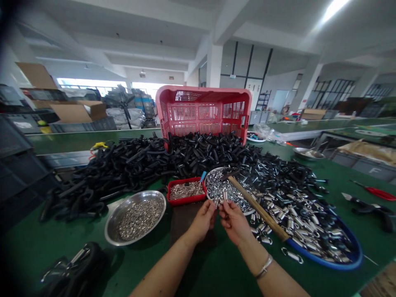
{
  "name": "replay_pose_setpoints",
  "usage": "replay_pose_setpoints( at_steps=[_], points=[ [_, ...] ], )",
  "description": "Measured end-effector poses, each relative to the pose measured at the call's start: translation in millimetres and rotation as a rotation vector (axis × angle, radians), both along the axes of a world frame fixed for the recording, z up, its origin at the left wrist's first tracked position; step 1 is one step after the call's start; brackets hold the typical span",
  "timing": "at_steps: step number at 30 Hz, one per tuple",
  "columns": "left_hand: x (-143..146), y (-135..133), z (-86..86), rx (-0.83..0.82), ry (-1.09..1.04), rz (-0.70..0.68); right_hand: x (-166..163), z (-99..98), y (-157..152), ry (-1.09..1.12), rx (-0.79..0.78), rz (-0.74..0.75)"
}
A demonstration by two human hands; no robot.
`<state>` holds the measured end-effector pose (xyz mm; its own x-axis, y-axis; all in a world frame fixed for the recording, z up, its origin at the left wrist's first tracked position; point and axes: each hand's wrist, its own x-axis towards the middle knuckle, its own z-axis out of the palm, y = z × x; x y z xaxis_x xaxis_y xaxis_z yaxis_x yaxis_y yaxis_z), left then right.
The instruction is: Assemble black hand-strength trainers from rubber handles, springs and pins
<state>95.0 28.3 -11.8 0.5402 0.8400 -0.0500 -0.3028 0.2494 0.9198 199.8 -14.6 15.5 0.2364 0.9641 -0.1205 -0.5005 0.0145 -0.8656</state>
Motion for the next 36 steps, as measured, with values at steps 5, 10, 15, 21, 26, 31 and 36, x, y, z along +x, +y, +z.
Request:
replay_pose_setpoints(
  at_steps=[5, 10, 15, 21, 26, 31, 36],
  points=[
    [-7.7, -0.4, 8.9, -0.188, 0.042, -0.294, 4.0, -1.2, 6.8, -0.024, 0.106, 0.002],
    [-4.0, 3.0, 4.8, -0.112, 0.184, -0.050, 25.9, -5.4, 16.0, -0.002, 0.053, 0.121],
    [19.3, 33.7, 5.7, 0.459, 0.551, 0.340, 48.7, -8.6, 13.8, -0.268, -0.051, 0.150],
    [43.6, 48.5, 21.6, 0.601, 0.631, 0.117, 66.5, -13.2, 10.1, -0.477, -0.039, 0.045],
    [35.1, 28.9, 21.4, 0.650, 0.739, 0.021, 68.9, -14.8, 7.7, -0.585, 0.099, 0.027],
    [34.0, 5.2, 20.6, 0.420, 0.671, 0.209, 64.1, -14.8, 3.1, -0.707, 0.105, -0.016],
    [31.7, -15.6, 42.0, 0.335, 0.744, 0.212, 62.5, -5.5, -6.2, -0.847, 0.327, -0.016]
  ],
)
